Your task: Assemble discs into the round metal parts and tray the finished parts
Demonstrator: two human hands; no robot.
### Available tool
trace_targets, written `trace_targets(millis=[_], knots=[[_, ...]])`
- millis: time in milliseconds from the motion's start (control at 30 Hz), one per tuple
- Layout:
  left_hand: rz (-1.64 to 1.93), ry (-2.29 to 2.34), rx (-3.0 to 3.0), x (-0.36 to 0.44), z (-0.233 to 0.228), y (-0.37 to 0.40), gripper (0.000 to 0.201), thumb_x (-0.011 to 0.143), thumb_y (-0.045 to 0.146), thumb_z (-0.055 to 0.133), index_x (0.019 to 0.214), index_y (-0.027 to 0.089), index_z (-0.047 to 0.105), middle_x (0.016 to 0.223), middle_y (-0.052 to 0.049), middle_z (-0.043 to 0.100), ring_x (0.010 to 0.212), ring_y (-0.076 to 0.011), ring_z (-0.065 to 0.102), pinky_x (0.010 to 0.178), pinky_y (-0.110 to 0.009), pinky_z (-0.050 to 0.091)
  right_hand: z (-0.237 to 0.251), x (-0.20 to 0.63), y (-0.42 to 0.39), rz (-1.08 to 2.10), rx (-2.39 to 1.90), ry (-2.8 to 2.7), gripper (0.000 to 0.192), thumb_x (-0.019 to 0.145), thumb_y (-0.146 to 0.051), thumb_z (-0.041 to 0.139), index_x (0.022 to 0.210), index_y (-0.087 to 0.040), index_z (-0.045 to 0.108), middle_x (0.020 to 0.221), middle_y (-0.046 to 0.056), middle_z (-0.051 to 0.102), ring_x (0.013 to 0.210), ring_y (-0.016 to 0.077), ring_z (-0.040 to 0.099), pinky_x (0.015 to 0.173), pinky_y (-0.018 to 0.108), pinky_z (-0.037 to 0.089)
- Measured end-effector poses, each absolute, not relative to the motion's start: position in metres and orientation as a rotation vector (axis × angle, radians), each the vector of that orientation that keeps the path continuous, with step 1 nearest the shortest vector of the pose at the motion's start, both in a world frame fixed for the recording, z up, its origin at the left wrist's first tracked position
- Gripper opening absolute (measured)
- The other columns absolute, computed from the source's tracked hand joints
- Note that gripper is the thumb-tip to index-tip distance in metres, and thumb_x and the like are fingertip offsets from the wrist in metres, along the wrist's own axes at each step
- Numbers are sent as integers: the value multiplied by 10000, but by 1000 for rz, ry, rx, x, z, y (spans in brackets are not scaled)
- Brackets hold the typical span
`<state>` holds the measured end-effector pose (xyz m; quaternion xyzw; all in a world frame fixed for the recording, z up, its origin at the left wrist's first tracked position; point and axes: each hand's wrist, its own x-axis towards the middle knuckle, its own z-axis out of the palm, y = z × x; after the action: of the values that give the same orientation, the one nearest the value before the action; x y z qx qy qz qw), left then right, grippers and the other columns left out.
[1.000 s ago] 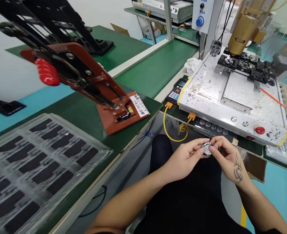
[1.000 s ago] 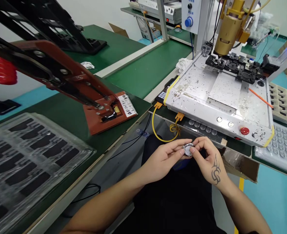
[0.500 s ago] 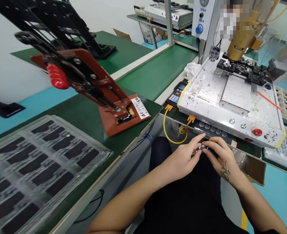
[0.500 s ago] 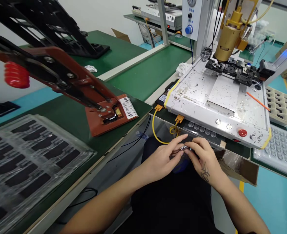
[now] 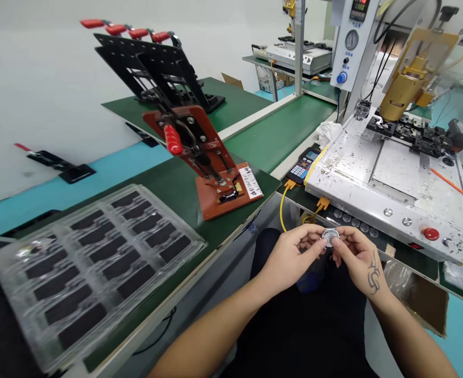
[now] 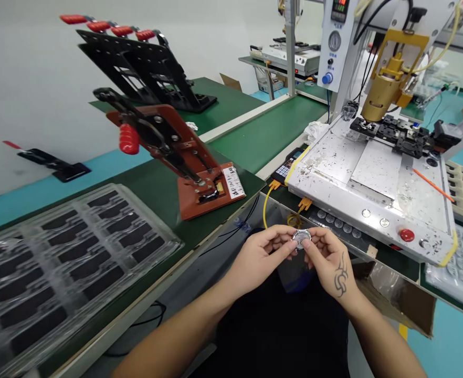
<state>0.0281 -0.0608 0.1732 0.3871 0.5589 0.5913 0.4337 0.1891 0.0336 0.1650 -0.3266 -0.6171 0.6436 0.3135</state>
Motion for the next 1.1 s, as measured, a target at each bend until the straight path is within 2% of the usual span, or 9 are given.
trace_targets(millis=[167,400,1100], knots=[[1496,1378,946,26,178,-63,257,912,322,821,1107,165,761,964,-61,777,865,-188,716,811,-296,575,174,187,34,1655,-865,-1698,293,943,-511,809,1015,-234,748,761,8,691,610,144,613,557,276,533],[1511,1325,920,24,179,-66,257,936,389,804,1015,159,722,848,-34,725,759,-158,669,737,-282,548,178,182,29,1634,-845,-1737,302,952,-523,795,989,-227,747,753,12,689,596,139,604,533,262,516],[1557,1317,964,26,184,-69,181,957,330,771,984,164,704,873,-37,740,778,-160,692,752,-285,567,183,181,28,1633,-847,-1727,295,937,-494,820,959,-211,738,726,-8,685,582,110,590,536,221,514]])
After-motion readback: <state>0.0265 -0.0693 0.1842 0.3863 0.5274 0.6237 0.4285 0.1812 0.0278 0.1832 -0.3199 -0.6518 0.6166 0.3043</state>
